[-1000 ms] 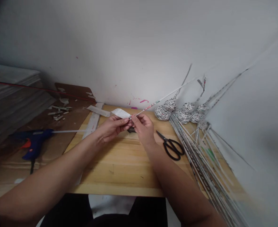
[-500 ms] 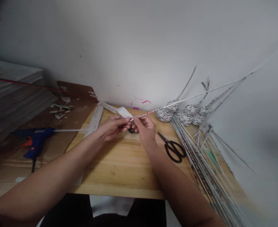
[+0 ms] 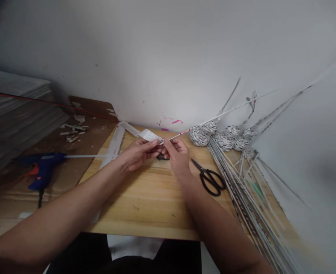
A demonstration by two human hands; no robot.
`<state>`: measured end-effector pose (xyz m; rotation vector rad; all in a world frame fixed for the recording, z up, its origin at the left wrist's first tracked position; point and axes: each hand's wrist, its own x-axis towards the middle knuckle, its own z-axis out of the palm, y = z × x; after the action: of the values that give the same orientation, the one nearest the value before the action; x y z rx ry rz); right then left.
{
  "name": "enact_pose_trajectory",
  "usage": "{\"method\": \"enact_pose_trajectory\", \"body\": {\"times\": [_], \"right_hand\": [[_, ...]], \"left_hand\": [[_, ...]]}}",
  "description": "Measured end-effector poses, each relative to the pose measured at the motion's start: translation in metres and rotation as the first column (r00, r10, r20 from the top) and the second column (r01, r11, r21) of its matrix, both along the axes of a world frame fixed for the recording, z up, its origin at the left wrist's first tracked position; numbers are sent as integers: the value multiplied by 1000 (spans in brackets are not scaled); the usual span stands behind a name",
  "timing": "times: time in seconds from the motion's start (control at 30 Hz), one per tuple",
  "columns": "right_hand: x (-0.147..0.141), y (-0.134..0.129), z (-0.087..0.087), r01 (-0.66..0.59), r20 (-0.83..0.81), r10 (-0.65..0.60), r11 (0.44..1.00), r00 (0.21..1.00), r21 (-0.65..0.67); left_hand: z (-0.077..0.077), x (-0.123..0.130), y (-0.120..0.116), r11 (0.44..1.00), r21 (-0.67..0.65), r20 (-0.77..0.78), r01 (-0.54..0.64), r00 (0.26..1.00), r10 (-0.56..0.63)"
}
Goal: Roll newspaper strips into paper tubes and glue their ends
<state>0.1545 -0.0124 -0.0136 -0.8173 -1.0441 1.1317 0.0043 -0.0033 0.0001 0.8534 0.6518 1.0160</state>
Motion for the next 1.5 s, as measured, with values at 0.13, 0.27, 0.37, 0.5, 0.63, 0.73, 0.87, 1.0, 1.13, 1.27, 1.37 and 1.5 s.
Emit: {"method": "enact_pose_trajectory", "body": {"times": [0.13,0.27,0.37,0.5,0.63,0.73,0.87,1.0,1.13,1.27,1.37,1.5], "right_hand": [[-2,-1,-2,6,25,-6,1000,1000,-15],[-4,-3,0,7,-8,-7,1000,1000,-27],[-3,-3,3,-27,-13,26,998,1000,-59],[0,-2,5,-122,-42,118,986,992,-115],[1,-3,6,-164,-78,154,977,985,-137],[1,-4,7,-174,-79,164,976,983,-134],[1,-4,7,-162,-72,153,977,986,-140],[0,-4,6,-141,-61,134,982,989,-128],[-3,-4,5,-107,-60,101,988,993,-112],[-3,-4,7,-75,-93,64,990,994,-118],[-2,-4,9,-44,-118,31,992,993,-114],[-6,-6,8,-51,-132,36,992,991,-112]], "left_hand": [[-4,2,2,998,23,7,-51,999,51],[-4,2,3,996,29,-23,-81,996,82],[-1,-1,3,999,-36,-14,-37,999,36],[5,-6,3,994,-100,0,51,999,-52],[6,-8,2,994,-76,0,84,996,-85],[5,-9,2,992,-56,-2,109,994,-109],[7,-12,3,990,-39,-49,134,990,-136],[9,-14,5,995,-6,-123,95,988,-95],[12,-16,4,998,22,-212,51,976,-46],[14,-18,4,994,96,-205,48,978,-27],[11,-15,4,994,91,-95,63,994,-55],[1,0,-1,1000,8,35,20,999,-20]]}}
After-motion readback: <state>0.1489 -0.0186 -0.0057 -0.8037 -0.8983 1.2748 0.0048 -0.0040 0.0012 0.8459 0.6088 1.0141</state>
